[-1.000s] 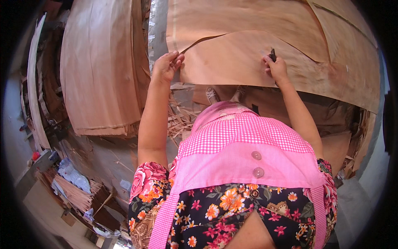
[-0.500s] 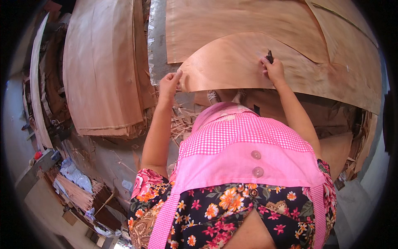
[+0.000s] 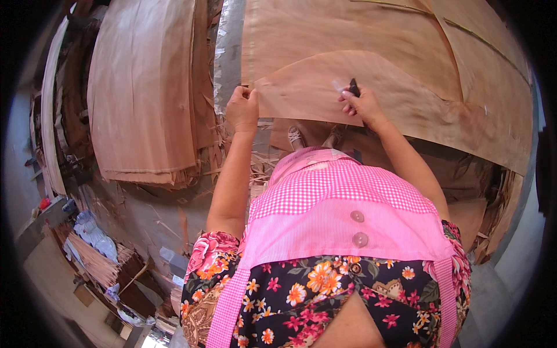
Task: The person handles and processes sheets of wood veneer. They cut strips of veneer using a knife, apply tape to join or reinforce the edges of large veneer sheets, and sort through a pile of wood strips on the floor.
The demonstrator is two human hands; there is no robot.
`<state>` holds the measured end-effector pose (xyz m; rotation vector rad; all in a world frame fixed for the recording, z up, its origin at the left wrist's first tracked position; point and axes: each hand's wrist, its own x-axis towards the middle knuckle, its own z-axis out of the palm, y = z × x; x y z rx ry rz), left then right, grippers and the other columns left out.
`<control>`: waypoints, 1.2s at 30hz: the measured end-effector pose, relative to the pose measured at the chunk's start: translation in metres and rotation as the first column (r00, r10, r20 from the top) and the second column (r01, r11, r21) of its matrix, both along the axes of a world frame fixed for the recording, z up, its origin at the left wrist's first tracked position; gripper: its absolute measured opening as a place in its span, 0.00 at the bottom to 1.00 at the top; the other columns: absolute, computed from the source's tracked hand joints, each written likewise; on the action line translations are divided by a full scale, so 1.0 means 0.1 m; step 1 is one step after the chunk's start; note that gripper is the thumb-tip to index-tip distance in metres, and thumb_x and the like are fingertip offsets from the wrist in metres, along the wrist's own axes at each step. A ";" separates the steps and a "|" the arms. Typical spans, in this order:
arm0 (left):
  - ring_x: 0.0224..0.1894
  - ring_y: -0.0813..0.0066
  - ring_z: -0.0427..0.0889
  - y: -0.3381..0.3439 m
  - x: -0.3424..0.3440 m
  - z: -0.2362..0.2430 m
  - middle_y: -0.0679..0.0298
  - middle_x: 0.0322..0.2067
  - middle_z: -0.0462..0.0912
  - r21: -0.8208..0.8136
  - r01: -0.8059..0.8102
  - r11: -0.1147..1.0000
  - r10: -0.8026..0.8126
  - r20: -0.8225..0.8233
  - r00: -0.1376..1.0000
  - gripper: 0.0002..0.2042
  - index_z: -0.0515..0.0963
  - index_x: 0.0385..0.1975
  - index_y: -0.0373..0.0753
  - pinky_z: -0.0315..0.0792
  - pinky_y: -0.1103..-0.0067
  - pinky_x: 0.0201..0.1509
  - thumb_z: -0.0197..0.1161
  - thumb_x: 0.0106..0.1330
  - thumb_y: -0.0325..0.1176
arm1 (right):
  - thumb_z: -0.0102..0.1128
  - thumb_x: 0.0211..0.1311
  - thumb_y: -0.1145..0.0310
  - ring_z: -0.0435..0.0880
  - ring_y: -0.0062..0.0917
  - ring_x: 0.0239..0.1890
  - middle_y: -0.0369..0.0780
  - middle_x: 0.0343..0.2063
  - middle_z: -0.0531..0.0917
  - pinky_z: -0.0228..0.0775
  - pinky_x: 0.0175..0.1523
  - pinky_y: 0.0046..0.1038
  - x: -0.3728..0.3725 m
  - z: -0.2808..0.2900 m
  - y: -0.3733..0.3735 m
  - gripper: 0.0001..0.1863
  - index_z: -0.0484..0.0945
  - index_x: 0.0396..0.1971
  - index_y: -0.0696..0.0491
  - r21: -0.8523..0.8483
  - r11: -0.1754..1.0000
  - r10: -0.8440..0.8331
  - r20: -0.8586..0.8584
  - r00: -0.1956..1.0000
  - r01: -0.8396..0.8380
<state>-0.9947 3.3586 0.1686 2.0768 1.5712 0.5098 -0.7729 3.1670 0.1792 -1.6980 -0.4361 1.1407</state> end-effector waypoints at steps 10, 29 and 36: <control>0.35 0.60 0.75 -0.05 0.00 -0.02 0.61 0.29 0.77 0.041 -0.039 0.998 0.037 0.042 0.998 0.10 0.73 0.26 0.41 0.68 0.70 0.38 0.62 0.46 0.37 | 0.55 0.55 0.67 0.71 0.14 0.13 0.35 0.14 0.75 0.61 0.15 0.17 -0.82 0.07 0.88 0.08 0.74 0.25 0.57 0.064 0.974 0.216 0.040 0.976 -0.218; 0.58 0.67 0.63 0.08 -0.26 -0.23 0.74 0.50 0.71 0.460 0.656 0.598 -0.387 -0.551 0.739 0.16 0.74 0.43 0.47 0.40 0.54 0.60 0.54 0.57 0.43 | 0.54 0.44 0.66 0.81 0.36 0.30 0.47 0.23 0.80 0.73 0.33 0.36 -1.06 -0.03 1.59 0.08 0.81 0.23 0.50 -0.403 0.802 0.566 0.748 0.346 -0.441; 0.58 0.66 0.62 0.14 -0.24 -0.26 0.73 0.52 0.69 0.419 0.684 0.597 -0.389 -0.595 0.704 0.18 0.74 0.46 0.49 0.40 0.56 0.62 0.54 0.57 0.46 | 0.52 0.54 0.62 0.79 0.25 0.19 0.44 0.22 0.79 0.71 0.26 0.25 -0.26 -0.08 0.60 0.13 0.76 0.25 0.58 -0.210 0.967 0.193 0.225 0.955 -0.146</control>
